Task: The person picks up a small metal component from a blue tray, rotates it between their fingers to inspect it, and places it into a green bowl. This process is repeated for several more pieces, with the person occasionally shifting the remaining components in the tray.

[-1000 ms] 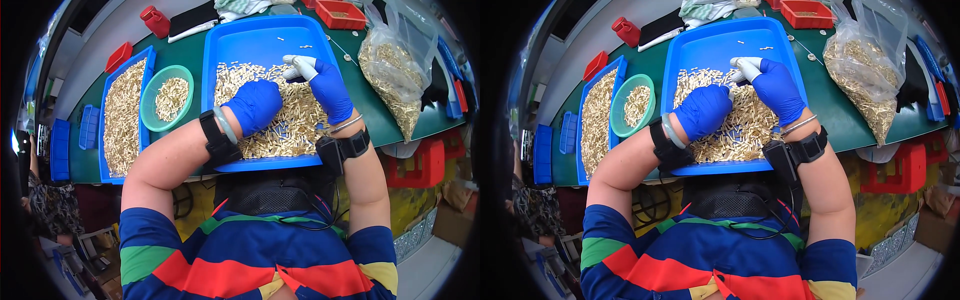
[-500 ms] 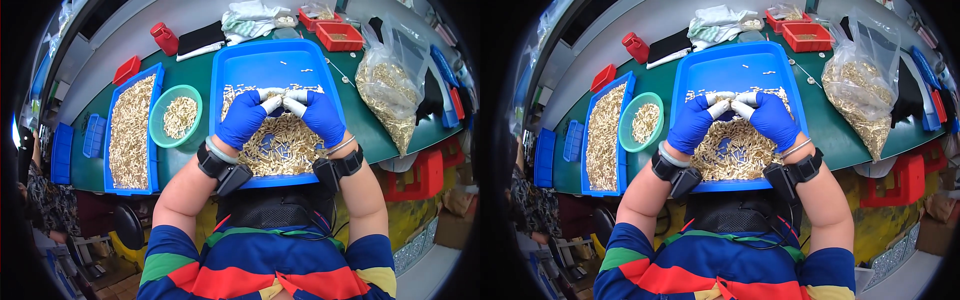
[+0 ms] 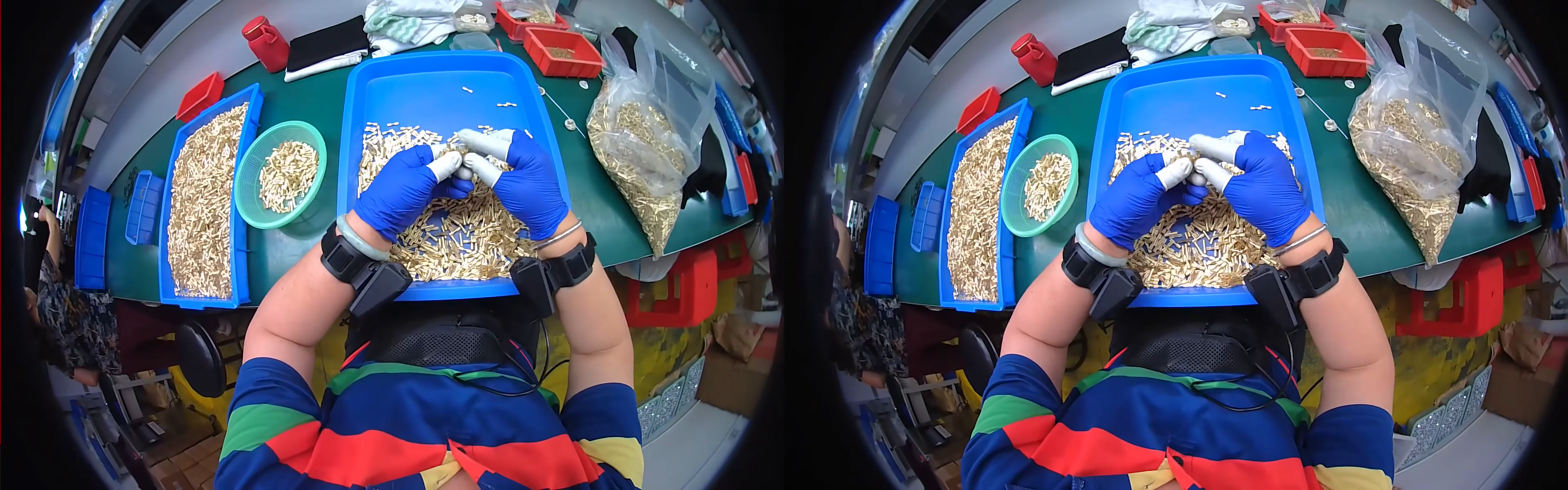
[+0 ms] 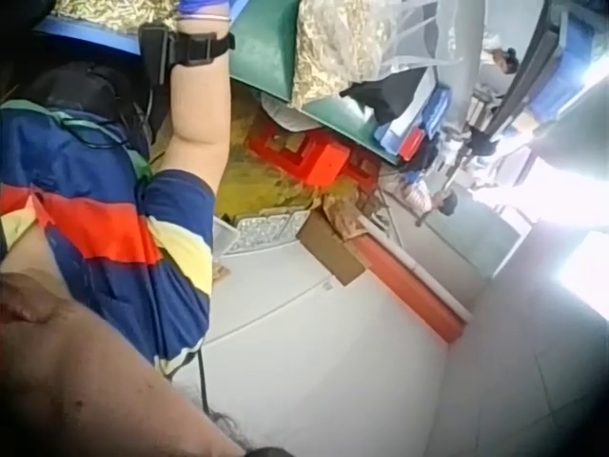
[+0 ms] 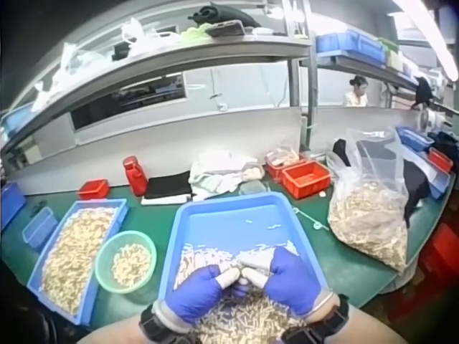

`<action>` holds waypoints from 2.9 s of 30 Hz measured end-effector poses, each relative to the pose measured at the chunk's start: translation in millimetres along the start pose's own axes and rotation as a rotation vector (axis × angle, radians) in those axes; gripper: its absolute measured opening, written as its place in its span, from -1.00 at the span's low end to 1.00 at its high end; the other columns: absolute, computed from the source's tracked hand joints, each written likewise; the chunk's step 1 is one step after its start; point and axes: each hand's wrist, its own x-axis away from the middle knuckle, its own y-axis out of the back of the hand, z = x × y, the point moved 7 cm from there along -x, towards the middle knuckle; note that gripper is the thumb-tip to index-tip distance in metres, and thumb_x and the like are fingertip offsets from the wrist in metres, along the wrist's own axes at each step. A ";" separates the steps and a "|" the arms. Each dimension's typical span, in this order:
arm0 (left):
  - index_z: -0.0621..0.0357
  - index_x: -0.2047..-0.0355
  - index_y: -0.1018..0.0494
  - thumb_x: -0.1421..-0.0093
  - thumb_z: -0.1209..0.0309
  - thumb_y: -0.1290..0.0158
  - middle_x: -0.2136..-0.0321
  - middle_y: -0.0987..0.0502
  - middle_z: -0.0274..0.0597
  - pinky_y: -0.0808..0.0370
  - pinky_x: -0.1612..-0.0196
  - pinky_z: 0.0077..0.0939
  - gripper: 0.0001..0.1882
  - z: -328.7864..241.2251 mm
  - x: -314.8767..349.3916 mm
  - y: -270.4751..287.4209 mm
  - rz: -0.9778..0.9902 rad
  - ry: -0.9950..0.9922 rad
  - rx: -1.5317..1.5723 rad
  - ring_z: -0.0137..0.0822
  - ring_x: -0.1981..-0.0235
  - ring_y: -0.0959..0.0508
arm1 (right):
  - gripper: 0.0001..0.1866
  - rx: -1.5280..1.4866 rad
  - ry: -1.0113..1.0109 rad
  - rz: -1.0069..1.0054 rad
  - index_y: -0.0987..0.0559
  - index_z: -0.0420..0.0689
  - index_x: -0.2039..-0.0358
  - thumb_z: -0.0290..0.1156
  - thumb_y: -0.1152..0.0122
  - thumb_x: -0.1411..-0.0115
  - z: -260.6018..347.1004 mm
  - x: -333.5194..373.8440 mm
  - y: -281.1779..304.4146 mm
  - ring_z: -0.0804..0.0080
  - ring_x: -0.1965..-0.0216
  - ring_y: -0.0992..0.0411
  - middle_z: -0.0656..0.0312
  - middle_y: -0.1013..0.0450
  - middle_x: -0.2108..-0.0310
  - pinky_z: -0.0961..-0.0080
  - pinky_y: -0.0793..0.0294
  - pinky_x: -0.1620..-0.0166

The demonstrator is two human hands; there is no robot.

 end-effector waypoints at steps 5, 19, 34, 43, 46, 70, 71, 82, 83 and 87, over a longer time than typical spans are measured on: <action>0.27 0.33 -0.40 -0.16 0.34 0.10 0.46 -0.46 -0.23 -0.42 0.30 -0.59 -0.78 3.6 0.1 1.0 0.049 0.073 0.076 -0.41 0.43 -0.47 | -0.67 0.232 0.280 0.024 -0.49 -0.10 0.17 -0.57 -0.09 0.02 4.5 0.5 -3.9 0.30 0.09 -0.29 0.13 -0.38 0.17 0.50 -0.26 0.05; 0.25 0.32 -0.39 -0.14 0.30 0.07 0.48 -0.46 -0.24 -0.39 0.40 -0.63 -0.76 6.0 7.2 -9.1 0.190 0.161 0.197 -0.45 0.50 -0.45 | -0.67 -0.425 -0.048 0.300 -0.42 -0.18 0.10 -0.60 0.04 -0.08 -5.4 5.6 -22.2 0.43 0.10 -0.33 0.16 -0.36 0.11 0.53 -0.28 0.04; 0.25 0.32 -0.39 -0.13 0.32 0.05 0.49 -0.46 -0.26 -0.39 0.41 -0.63 -0.77 3.6 11.0 -9.2 0.208 0.174 0.137 -0.47 0.51 -0.43 | -0.72 -0.543 -0.089 0.188 -0.47 -0.19 0.17 -0.59 0.00 -0.07 -2.5 5.9 -17.4 0.48 0.15 -0.37 0.20 -0.42 0.19 0.57 -0.32 0.06; 0.26 0.32 -0.39 -0.14 0.35 0.07 0.48 -0.44 -0.26 -0.38 0.38 -0.65 -0.79 1.5 9.0 -8.7 0.182 0.147 0.147 -0.49 0.49 -0.42 | -0.72 -0.424 -0.022 0.214 -0.46 -0.19 0.17 -0.58 0.03 -0.08 -3.9 4.7 -17.9 0.48 0.18 -0.38 0.19 -0.43 0.22 0.59 -0.34 0.10; 0.26 0.32 -0.38 -0.14 0.35 0.07 0.48 -0.44 -0.27 -0.37 0.38 -0.66 -0.79 0.6 8.6 -8.2 0.182 0.137 0.140 -0.49 0.49 -0.42 | -0.74 -0.462 -0.020 0.197 -0.48 -0.18 0.19 -0.58 0.02 -0.07 -3.6 4.2 -17.8 0.49 0.22 -0.39 0.19 -0.44 0.24 0.60 -0.35 0.13; 0.27 0.10 -0.29 -0.11 0.35 0.04 0.19 -0.39 -0.12 -0.35 0.08 -0.51 -0.63 9.1 5.6 -13.0 0.204 0.172 0.214 -0.36 0.18 -0.42 | -0.55 0.075 0.282 0.262 -0.43 -0.16 0.13 -0.50 -0.23 0.12 15.4 -1.4 -19.3 0.28 0.20 -0.39 0.07 -0.41 0.24 0.47 -0.35 0.13; 0.28 0.08 -0.28 -0.11 0.35 0.03 0.17 -0.38 -0.11 -0.34 0.05 -0.49 -0.62 6.6 7.5 -16.8 0.232 0.176 0.196 -0.35 0.15 -0.40 | -0.55 0.095 0.323 0.254 -0.44 -0.17 0.14 -0.51 -0.23 0.14 19.7 -1.3 -18.6 0.27 0.22 -0.40 0.07 -0.41 0.26 0.46 -0.36 0.15; 0.30 0.07 -0.27 -0.09 0.35 0.02 0.13 -0.36 -0.10 -0.34 0.04 -0.45 -0.58 7.2 14.3 -22.6 0.307 0.246 0.220 -0.31 0.11 -0.39 | -0.59 0.090 0.472 0.174 -0.48 -0.19 0.23 -0.54 -0.25 0.19 32.2 5.8 -12.2 0.18 0.36 -0.46 0.05 -0.46 0.36 0.49 -0.44 0.29; 0.31 0.07 -0.27 -0.09 0.35 0.02 0.14 -0.37 -0.09 -0.34 0.04 -0.44 -0.59 7.9 15.9 -19.8 0.279 0.262 0.237 -0.31 0.11 -0.39 | -0.60 0.063 0.442 0.180 -0.49 -0.18 0.22 -0.55 -0.24 0.18 30.0 5.8 -12.5 0.21 0.35 -0.46 0.06 -0.46 0.36 0.50 -0.43 0.28; 0.31 0.08 -0.28 -0.09 0.35 0.03 0.15 -0.38 -0.09 -0.34 0.04 -0.44 -0.59 17.4 12.3 -9.8 0.235 0.286 0.181 -0.30 0.12 -0.40 | -0.61 0.026 0.405 0.193 -0.50 -0.17 0.22 -0.56 -0.23 0.16 26.9 4.8 -14.1 0.29 0.35 -0.46 0.09 -0.47 0.36 0.52 -0.43 0.28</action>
